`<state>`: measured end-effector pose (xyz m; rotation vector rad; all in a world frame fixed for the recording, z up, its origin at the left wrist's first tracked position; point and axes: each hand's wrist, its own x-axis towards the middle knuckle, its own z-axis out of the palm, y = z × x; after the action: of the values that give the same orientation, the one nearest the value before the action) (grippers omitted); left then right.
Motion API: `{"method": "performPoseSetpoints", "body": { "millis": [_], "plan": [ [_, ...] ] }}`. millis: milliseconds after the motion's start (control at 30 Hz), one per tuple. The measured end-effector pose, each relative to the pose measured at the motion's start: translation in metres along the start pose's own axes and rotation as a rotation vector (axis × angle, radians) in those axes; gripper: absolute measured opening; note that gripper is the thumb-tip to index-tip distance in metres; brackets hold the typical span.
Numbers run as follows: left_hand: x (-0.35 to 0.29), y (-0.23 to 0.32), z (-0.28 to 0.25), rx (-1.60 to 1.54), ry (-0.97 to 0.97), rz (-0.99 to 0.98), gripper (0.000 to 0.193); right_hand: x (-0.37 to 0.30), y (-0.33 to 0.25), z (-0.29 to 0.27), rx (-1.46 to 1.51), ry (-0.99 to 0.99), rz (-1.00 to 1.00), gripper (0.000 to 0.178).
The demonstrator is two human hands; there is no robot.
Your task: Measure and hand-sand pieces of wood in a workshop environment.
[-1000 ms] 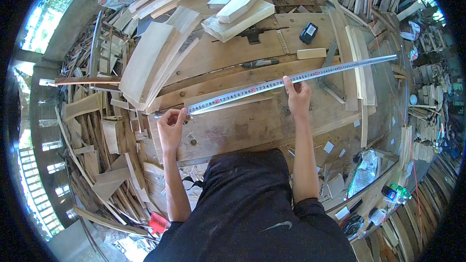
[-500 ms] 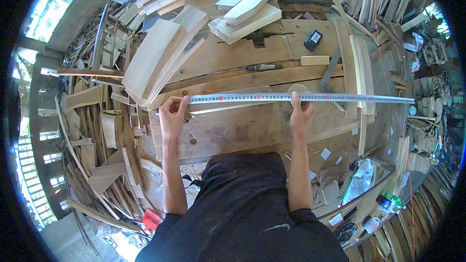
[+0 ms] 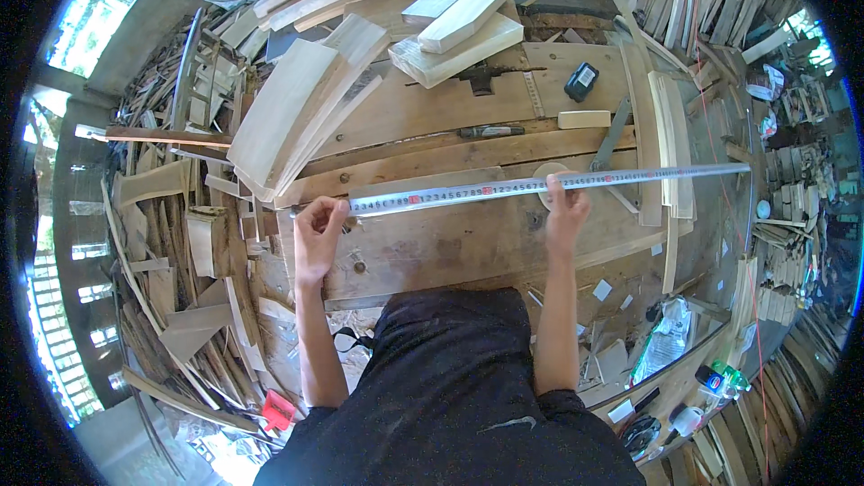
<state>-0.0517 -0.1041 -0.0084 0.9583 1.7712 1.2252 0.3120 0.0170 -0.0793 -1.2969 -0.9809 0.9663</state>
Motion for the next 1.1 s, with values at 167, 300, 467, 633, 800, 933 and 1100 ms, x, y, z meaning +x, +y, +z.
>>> {"method": "performPoseSetpoints", "body": {
  "millis": [167, 300, 467, 633, 800, 933, 1100],
  "plan": [
    [-0.028, 0.024, 0.003, -0.114, -0.391, -0.033, 0.019, 0.029, -0.047, -0.009, 0.241, -0.071, 0.152, 0.03],
    [-0.037, 0.02, 0.026, -0.075, -0.623, -0.015, 0.022, 0.042, -0.068, -0.009, 0.438, -0.125, 0.136, 0.046],
    [-0.048, 0.018, 0.072, 0.005, -0.82, 0.093, 0.021, 0.016, -0.095, 0.021, 0.649, -0.069, 0.251, 0.05],
    [-0.051, 0.052, 0.098, 0.275, -0.821, 0.232, 0.016, 0.033, -0.067, -0.012, 0.565, -0.113, 0.318, 0.051],
    [-0.035, 0.052, 0.075, 0.146, -0.342, 0.45, 0.011, 0.076, -0.023, -0.075, 0.123, -0.123, 0.387, 0.046],
    [-0.018, 0.034, 0.04, 0.217, -0.07, 0.432, 0.006, 0.084, 0.015, -0.11, -0.709, -0.005, 0.134, 0.048],
    [-0.011, 0.01, 0.01, 0.206, 0.11, 0.257, 0.009, 0.079, 0.014, -0.117, -1.04, -0.049, -0.001, 0.057]
  ]
}}
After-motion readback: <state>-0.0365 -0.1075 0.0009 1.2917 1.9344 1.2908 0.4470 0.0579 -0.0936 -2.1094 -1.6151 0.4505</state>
